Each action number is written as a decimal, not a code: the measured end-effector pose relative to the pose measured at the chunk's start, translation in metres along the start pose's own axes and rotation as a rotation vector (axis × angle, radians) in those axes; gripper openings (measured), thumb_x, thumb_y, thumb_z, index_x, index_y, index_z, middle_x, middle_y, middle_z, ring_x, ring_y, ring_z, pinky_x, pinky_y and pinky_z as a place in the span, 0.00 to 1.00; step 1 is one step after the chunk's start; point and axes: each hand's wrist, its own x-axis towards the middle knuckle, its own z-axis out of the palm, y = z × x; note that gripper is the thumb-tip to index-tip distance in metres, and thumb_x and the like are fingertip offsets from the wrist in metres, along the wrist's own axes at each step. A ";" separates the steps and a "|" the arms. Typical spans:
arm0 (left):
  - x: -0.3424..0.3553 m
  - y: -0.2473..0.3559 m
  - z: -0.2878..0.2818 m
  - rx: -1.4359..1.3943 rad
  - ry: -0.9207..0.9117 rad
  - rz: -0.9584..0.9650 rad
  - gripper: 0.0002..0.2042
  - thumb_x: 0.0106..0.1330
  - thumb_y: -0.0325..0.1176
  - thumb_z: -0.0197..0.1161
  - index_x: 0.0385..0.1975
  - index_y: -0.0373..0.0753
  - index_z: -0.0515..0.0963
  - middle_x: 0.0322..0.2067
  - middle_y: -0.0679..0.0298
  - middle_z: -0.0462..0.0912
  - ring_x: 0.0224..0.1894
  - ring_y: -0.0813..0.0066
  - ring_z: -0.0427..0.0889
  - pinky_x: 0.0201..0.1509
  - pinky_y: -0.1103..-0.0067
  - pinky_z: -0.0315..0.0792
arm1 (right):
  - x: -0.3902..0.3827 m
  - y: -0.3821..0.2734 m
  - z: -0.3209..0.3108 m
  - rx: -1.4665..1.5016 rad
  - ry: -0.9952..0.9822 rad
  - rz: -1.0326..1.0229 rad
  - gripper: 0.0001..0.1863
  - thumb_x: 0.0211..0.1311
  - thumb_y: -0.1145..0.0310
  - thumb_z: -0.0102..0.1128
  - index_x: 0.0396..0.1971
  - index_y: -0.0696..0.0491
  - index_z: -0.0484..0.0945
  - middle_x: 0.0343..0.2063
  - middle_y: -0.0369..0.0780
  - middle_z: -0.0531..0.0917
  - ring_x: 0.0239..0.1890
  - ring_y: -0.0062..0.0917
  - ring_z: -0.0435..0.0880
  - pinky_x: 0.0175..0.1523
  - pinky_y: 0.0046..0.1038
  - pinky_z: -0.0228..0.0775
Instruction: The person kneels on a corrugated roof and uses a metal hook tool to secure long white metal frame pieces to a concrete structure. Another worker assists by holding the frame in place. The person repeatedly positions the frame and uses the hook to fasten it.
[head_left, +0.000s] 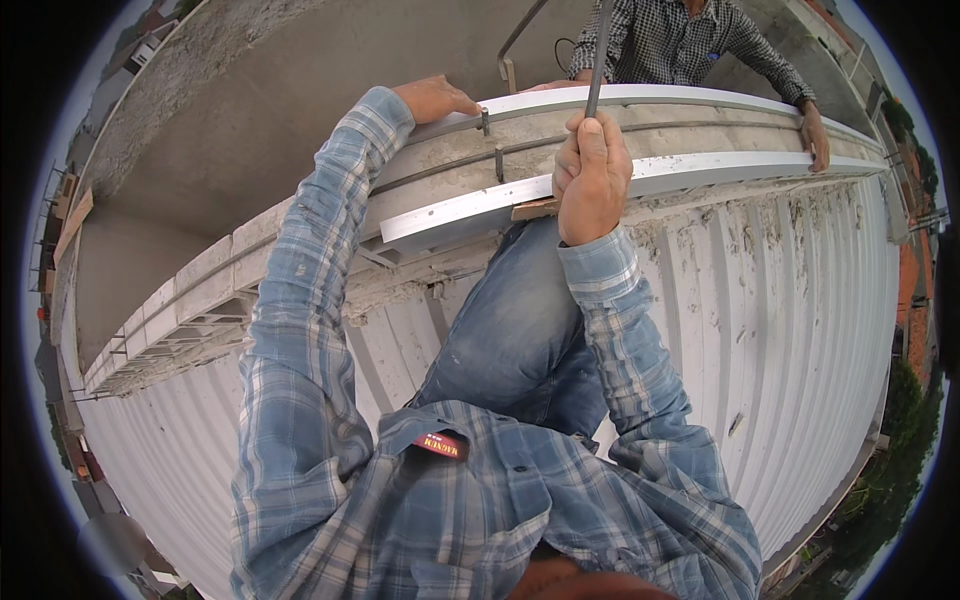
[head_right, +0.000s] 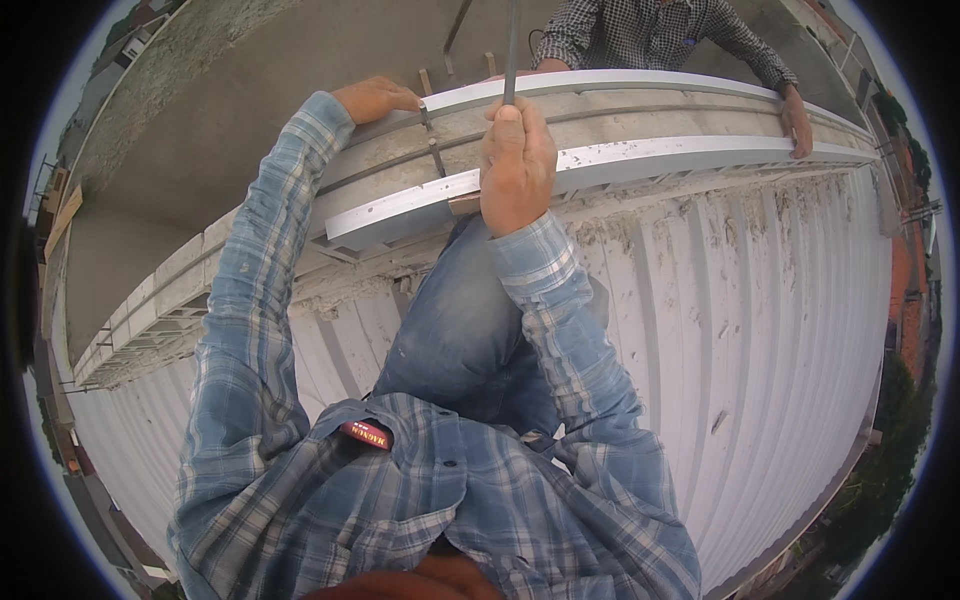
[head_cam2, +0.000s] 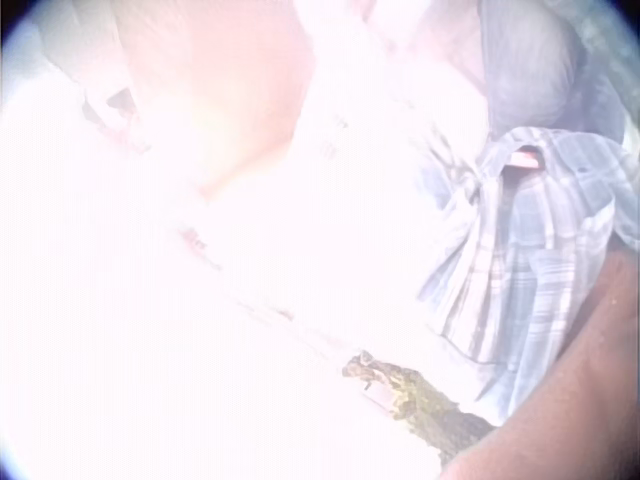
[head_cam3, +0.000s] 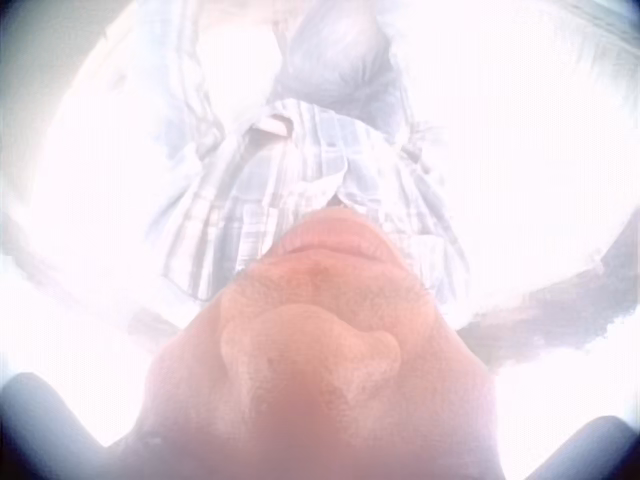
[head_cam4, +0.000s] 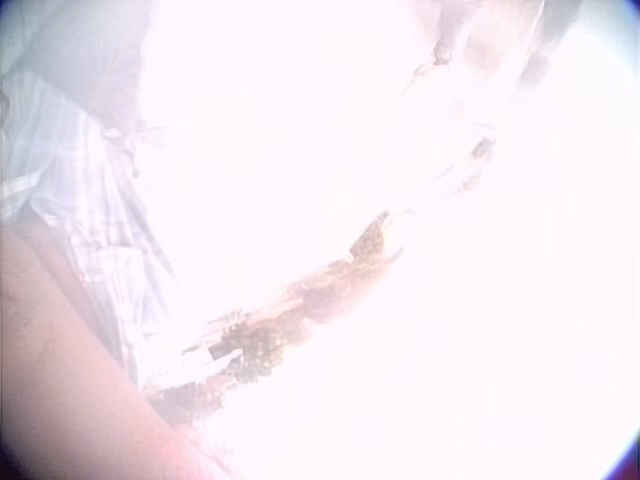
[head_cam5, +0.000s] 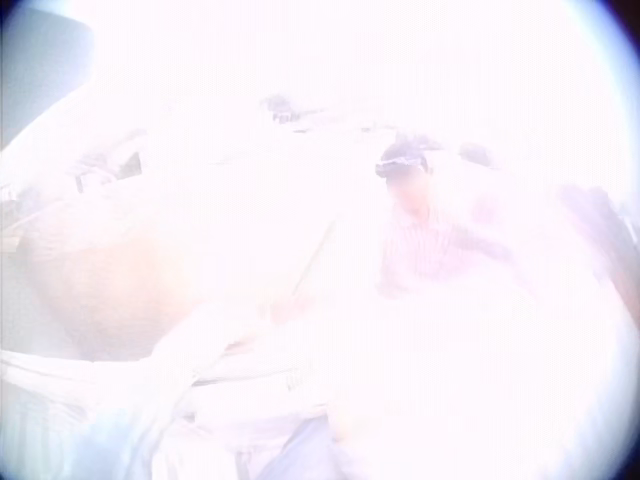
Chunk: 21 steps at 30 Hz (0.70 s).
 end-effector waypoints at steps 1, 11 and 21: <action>0.003 0.005 -0.002 -0.030 0.029 -0.072 0.25 0.67 0.57 0.48 0.57 0.51 0.77 0.63 0.61 0.70 0.67 0.60 0.62 0.71 0.66 0.53 | 0.004 -0.006 -0.004 0.060 0.036 -0.084 0.15 0.74 0.56 0.44 0.35 0.52 0.69 0.14 0.26 0.61 0.13 0.08 0.54 0.15 0.15 0.44; -0.018 -0.005 0.017 -0.318 0.157 -0.242 0.38 0.58 0.68 0.58 0.56 0.38 0.77 0.57 0.48 0.75 0.64 0.54 0.68 0.69 0.62 0.56 | -0.125 -0.123 -0.196 -0.447 0.635 -0.270 0.18 0.75 0.53 0.42 0.29 0.51 0.67 0.13 0.27 0.56 0.12 0.10 0.50 0.15 0.17 0.42; 0.006 -0.059 0.029 -0.214 0.283 -0.293 0.41 0.57 0.67 0.58 0.60 0.35 0.72 0.59 0.47 0.72 0.65 0.57 0.67 0.70 0.66 0.55 | -0.318 0.037 -0.246 -0.090 1.280 0.814 0.11 0.69 0.60 0.47 0.27 0.48 0.68 0.10 0.26 0.56 0.08 0.12 0.51 0.12 0.21 0.39</action>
